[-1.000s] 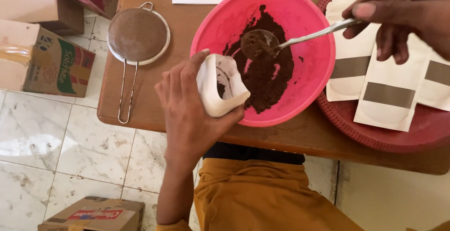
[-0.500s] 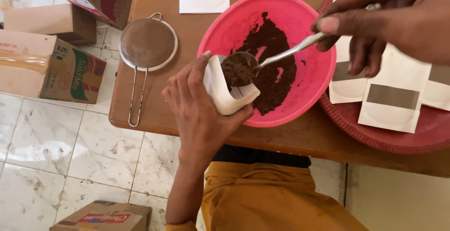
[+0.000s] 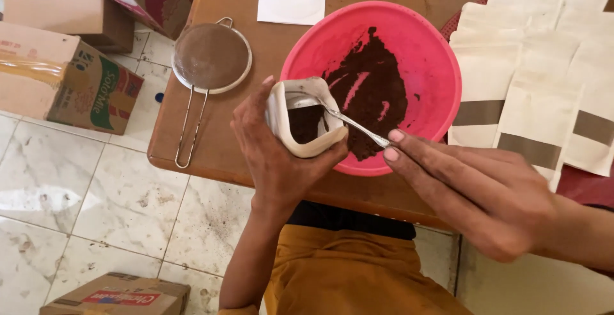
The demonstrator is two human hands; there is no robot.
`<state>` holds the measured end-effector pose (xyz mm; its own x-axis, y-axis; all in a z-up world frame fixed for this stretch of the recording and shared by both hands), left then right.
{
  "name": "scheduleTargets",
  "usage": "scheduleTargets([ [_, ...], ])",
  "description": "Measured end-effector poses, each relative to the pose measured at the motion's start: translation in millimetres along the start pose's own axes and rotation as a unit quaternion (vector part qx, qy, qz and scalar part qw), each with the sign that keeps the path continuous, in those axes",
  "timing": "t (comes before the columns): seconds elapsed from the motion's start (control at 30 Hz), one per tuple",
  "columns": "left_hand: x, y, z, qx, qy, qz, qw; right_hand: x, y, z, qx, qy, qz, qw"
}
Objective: Filling white pouches with coffee grounds using a spoon from a bowl and then folding the top to seal them.
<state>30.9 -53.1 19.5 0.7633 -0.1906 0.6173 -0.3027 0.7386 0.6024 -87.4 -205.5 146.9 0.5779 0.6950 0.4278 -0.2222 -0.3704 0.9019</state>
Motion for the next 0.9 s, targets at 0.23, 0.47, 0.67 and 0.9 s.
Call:
scheduleTargets([
  [0.23,-2.3,-2.0,-1.4,-0.032,0.007,0.019,0.999,-7.2,4.3,0.1,0.015,-0.029,0.015,0.999],
  [0.47,-3.1,-1.7,-3.9,-0.07,0.007,0.03,0.997,-25.0,29.9,-1.1,0.079,-0.169,-0.006,0.982],
  [0.67,-8.6,-1.7,-13.9,-0.157,0.034,0.041,0.986,-48.2,18.3,25.0,0.001,-0.208,0.179,0.962],
  [0.9,-13.2,-0.1,-28.5,-0.241,0.007,0.089,0.966,-85.7,-56.8,57.5,0.003,-0.281,0.111,0.953],
])
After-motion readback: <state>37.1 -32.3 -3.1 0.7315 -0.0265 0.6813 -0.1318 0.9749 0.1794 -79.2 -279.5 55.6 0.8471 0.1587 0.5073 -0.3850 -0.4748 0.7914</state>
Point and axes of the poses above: each hand's wrist, its own x-axis towards the middle knuckle, its own y-axis out of the back of the hand, z = x × y, the point moved 6 cm from there along x, towards the middle knuckle, and after that the axes turned 12 degrees about x, right-handed, at the moved point
